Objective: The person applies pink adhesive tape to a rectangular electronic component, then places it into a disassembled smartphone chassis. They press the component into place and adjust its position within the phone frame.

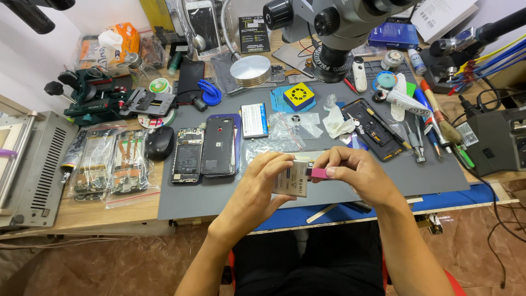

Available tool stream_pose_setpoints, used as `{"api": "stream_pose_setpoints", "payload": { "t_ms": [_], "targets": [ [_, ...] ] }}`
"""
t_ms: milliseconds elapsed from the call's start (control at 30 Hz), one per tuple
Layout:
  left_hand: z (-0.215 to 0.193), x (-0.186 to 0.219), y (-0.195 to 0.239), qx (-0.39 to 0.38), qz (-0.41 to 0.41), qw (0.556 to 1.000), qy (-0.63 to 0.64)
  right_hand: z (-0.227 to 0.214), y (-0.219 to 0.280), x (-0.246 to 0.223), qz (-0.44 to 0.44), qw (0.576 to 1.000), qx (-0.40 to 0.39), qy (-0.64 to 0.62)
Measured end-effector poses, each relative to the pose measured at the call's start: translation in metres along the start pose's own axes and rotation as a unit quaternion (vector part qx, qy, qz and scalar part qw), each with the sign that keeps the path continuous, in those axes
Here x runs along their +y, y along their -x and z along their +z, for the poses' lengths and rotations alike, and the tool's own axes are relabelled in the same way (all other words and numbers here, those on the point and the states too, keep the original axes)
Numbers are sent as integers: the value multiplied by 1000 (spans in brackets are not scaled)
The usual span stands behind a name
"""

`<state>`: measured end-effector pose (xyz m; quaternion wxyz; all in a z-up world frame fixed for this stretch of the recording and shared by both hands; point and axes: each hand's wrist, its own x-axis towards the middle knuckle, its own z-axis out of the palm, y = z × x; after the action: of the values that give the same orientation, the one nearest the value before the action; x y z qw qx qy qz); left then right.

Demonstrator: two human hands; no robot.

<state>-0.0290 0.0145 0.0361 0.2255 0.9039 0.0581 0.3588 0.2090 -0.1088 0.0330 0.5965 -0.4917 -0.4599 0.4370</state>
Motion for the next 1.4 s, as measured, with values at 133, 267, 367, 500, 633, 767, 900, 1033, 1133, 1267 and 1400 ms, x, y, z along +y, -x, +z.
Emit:
{"api": "stream_pose_setpoints", "payload": {
  "t_ms": [133,267,367,500,633,767,900,1033,1133,1267,1400],
  "targets": [
    [-2,0,0,-15,19,999,-28,-7,-3,6,5,999,2,40],
    [1,-2,1,-23,40,995,-83,-4,-5,2,9,997,7,80],
    [2,-2,3,-26,37,994,-96,-1,-6,-2,13,995,10,102],
    [3,0,4,-31,30,993,-112,3,-6,-5,15,992,23,125],
    [5,0,4,-33,28,992,-120,4,-7,-7,20,990,25,138],
    [5,-1,4,-36,24,992,-120,6,-7,-10,27,989,29,146],
    [5,-1,4,-35,24,992,-119,10,-7,-16,31,987,29,155],
    [5,-1,4,-32,23,992,-116,11,-8,-17,30,986,30,162],
    [6,-1,4,-32,22,992,-118,9,-8,-13,28,987,31,157],
    [6,-1,4,-12,16,999,-31,4,-8,-6,12,992,20,127],
    [2,5,1,-4,-17,992,122,13,-6,-12,4,998,9,59]
  ]
}}
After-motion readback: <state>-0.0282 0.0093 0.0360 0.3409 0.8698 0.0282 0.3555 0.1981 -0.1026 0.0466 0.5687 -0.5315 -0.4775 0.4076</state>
